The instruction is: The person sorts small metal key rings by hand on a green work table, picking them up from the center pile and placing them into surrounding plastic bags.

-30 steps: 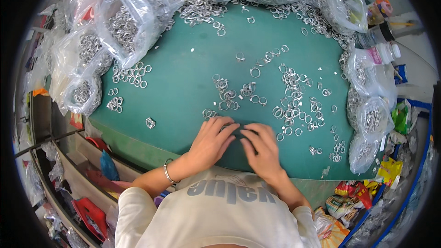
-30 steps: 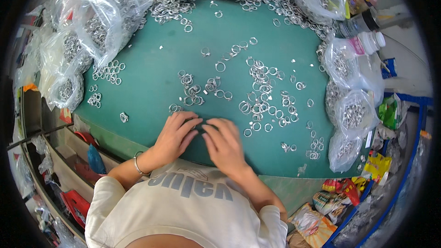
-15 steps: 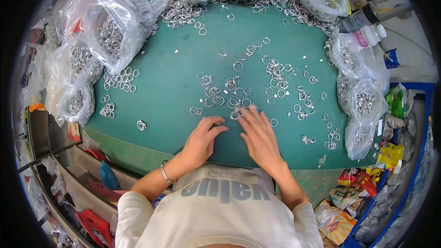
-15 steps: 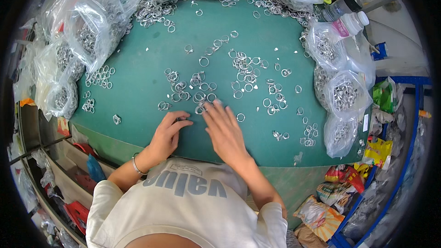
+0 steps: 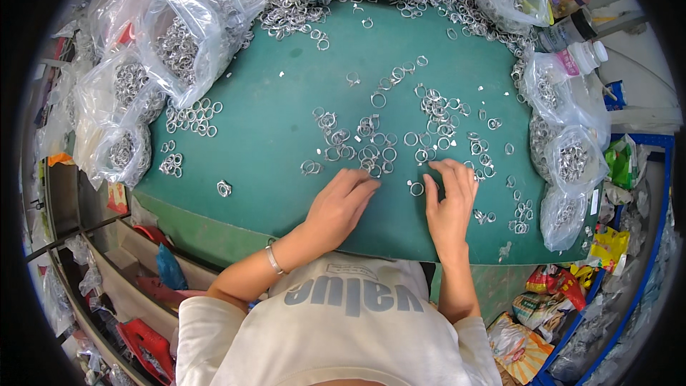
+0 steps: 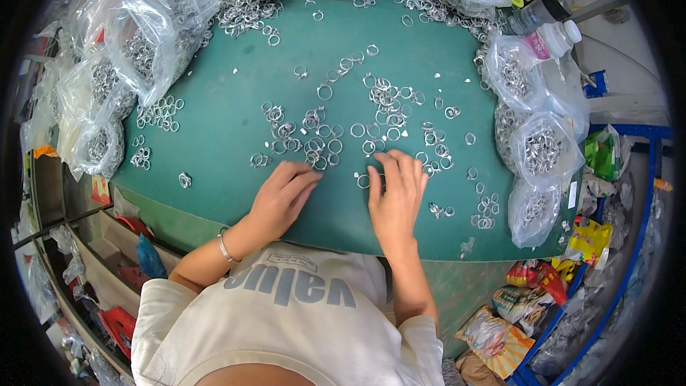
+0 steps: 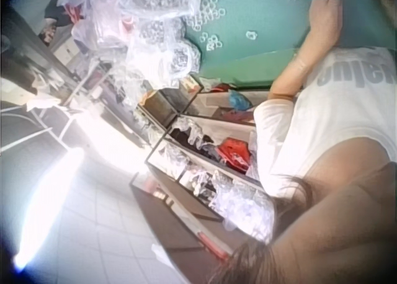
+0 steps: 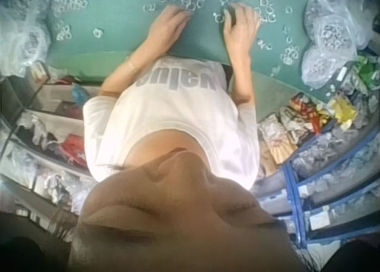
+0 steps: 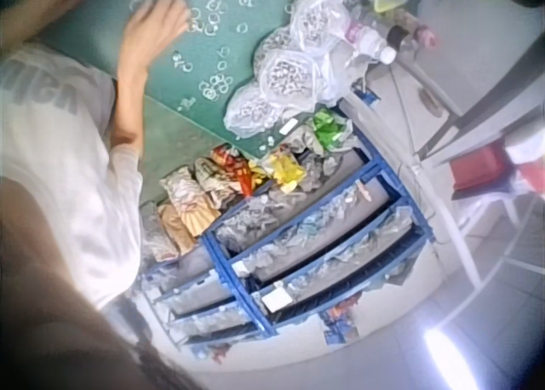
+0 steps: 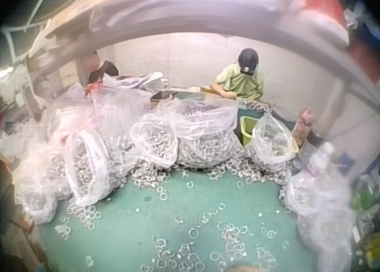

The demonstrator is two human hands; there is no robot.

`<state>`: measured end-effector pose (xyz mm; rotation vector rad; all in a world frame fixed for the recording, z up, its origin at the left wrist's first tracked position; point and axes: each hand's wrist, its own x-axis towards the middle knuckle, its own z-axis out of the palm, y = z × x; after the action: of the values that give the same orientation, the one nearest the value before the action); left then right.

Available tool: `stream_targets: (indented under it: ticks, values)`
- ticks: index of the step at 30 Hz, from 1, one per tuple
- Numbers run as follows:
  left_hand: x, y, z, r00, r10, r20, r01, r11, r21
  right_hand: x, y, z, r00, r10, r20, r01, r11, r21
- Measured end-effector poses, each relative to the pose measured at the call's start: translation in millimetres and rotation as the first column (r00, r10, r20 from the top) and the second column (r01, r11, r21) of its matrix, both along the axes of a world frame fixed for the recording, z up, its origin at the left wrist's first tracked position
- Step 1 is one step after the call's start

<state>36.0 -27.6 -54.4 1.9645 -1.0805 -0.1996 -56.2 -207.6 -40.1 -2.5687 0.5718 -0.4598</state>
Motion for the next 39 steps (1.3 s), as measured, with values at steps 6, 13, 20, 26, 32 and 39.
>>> stream_targets:
  ticks: [6,13,20,26,32,39]
  values:
    - [10,-36,-6,0.990,0.024,0.139,-0.039,0.994,0.104,2,-37,-8,0.993,-0.113,0.035,0.116,0.987,-0.110]
    - [14,-32,16,0.949,0.038,-0.313,-0.046,0.999,-0.018,10,-46,-25,1.000,0.003,-0.014,-0.005,0.986,-0.168]
    - [17,-15,10,0.726,0.027,-0.687,-0.113,0.990,-0.081,0,-13,-4,0.999,0.038,-0.037,-0.039,0.999,-0.014]
    - [13,-13,7,0.168,-0.138,-0.976,-0.126,0.979,-0.160,3,22,14,0.961,0.187,0.205,-0.273,0.770,0.577]
    - [7,-15,15,0.294,-0.092,-0.951,-0.162,0.976,-0.144,-13,-63,49,0.950,-0.189,0.247,0.164,0.979,0.120]
    - [10,5,7,0.525,-0.056,-0.850,-0.133,0.980,-0.147,-63,-187,51,0.890,-0.421,0.176,0.445,0.717,-0.537]
